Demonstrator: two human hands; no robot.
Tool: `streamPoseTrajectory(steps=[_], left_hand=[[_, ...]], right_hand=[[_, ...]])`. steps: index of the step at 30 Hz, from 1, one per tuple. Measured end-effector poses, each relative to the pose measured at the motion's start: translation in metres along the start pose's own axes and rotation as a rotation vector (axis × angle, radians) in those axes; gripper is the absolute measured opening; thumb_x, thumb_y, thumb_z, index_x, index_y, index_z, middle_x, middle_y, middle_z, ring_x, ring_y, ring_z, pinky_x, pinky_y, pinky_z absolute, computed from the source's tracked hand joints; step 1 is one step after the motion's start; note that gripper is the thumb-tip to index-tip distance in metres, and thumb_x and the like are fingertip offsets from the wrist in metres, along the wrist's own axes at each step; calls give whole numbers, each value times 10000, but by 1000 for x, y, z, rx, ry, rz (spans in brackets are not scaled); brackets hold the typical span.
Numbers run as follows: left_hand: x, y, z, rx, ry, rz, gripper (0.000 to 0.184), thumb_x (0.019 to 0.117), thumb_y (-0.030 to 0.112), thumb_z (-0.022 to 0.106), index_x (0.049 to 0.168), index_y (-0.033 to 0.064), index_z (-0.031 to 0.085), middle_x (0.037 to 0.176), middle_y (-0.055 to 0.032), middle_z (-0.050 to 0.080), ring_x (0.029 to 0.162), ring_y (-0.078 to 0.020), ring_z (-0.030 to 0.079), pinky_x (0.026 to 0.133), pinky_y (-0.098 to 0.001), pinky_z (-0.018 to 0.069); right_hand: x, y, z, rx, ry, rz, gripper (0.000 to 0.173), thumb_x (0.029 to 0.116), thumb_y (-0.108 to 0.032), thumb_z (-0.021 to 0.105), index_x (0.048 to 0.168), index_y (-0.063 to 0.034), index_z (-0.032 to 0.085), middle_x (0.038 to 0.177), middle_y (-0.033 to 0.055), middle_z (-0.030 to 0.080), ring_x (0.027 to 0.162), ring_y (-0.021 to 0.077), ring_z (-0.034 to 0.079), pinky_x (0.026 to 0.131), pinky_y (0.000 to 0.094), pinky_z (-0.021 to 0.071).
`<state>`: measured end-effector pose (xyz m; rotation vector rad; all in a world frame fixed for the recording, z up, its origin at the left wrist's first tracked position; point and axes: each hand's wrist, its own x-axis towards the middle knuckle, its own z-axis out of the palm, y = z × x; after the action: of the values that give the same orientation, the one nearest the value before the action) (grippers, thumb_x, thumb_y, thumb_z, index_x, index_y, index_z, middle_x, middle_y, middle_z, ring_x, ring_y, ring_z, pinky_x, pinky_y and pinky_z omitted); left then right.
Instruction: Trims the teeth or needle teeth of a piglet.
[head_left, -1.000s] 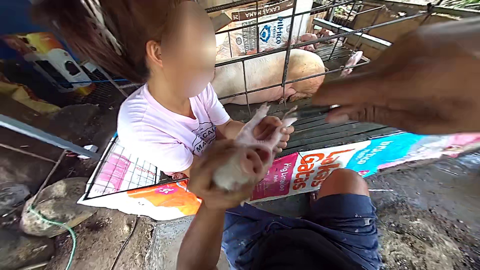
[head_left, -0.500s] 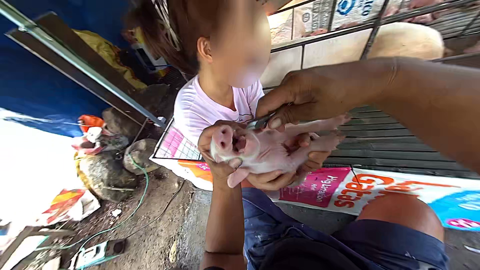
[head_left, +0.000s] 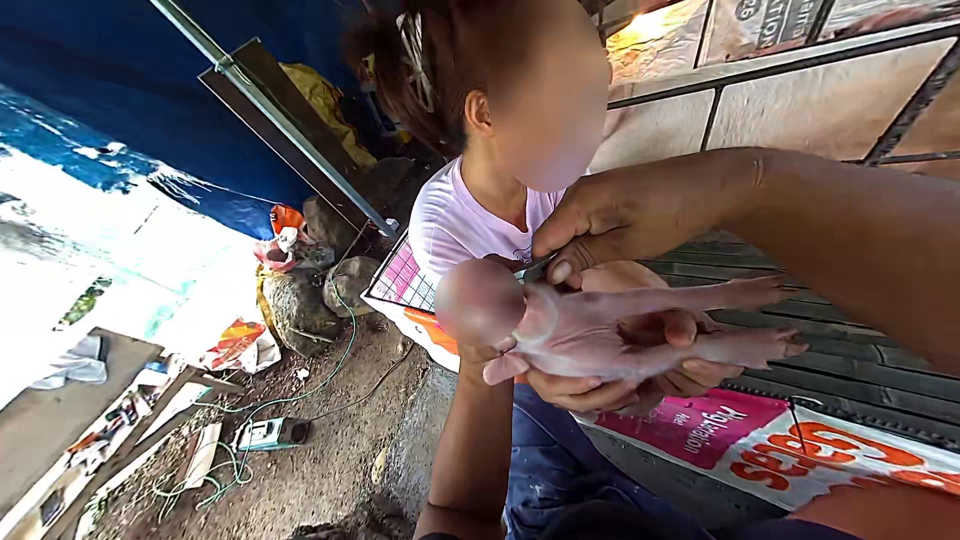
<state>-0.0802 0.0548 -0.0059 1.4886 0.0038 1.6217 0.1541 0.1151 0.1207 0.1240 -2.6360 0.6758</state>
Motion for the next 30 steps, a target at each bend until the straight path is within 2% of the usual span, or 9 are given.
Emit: streamPoseTrajectory(steps=[1,4,7,9,14,21,24,26,30], left_hand=[[-4,-3,-4,-7,13,-34,331,774,148,867,1073,118,726,964,-8,755,895,-82,721,820,-281,601],[-2,-3,-9,44,1,-62,399,759,199,892,1115,177,715,976,44,752,902,-34,709,826,-244,594],[15,8,8,17,-7,15,407,705,169,918,1033,156,678,945,35,733,887,-41,703,806,-233,591],[19,4,12,32,-117,116,365,791,239,871,1098,194,678,1022,49,707,945,-41,664,830,-215,551],[16,3,14,-24,-122,112,415,785,230,875,1151,199,683,1060,39,715,945,-49,672,820,-217,561],[15,3,14,-31,-122,117,360,797,245,865,1112,181,703,1033,32,720,926,-55,676,813,-222,562],[9,6,14,-73,-120,51,359,816,216,850,1142,221,699,1030,69,722,896,-18,679,796,-198,568],[9,8,17,-84,-102,48,362,808,206,854,1135,208,700,1008,66,723,885,-18,680,791,-199,569],[9,1,12,-9,-108,87,337,809,280,858,1083,174,692,980,31,712,889,-50,671,785,-219,559]], right_hand=[[0,0,-1,0,-8,-4,219,1039,-189,586,916,-63,716,709,-50,670,602,-18,597,524,151,478],[2,-1,-5,-16,-32,1,232,1041,-203,582,911,-64,714,693,-56,649,597,-27,579,518,144,451],[4,-2,-8,-2,-60,-1,235,1042,-188,578,892,-58,704,680,-47,642,579,-14,575,500,151,448],[6,-3,-10,-12,-79,-4,238,1040,-193,580,885,-61,704,682,-48,634,588,-18,568,499,150,432],[11,-8,-12,-10,-102,2,207,1024,-153,594,897,-51,720,692,-44,647,600,-18,585,522,146,460],[11,-10,-10,-23,-96,-19,235,1040,-189,570,890,-56,691,675,-53,617,587,-28,563,506,140,435],[11,-10,-8,-66,-78,-30,241,1037,-213,575,888,-62,689,669,-59,597,587,-33,542,497,145,406],[11,-8,-6,-104,-67,-48,250,1038,-236,569,885,-74,683,677,-67,589,602,-33,542,509,154,407],[7,-4,-1,-247,-17,-75,295,1037,-336,538,883,-132,686,682,-93,572,615,-13,540,521,200,415]])
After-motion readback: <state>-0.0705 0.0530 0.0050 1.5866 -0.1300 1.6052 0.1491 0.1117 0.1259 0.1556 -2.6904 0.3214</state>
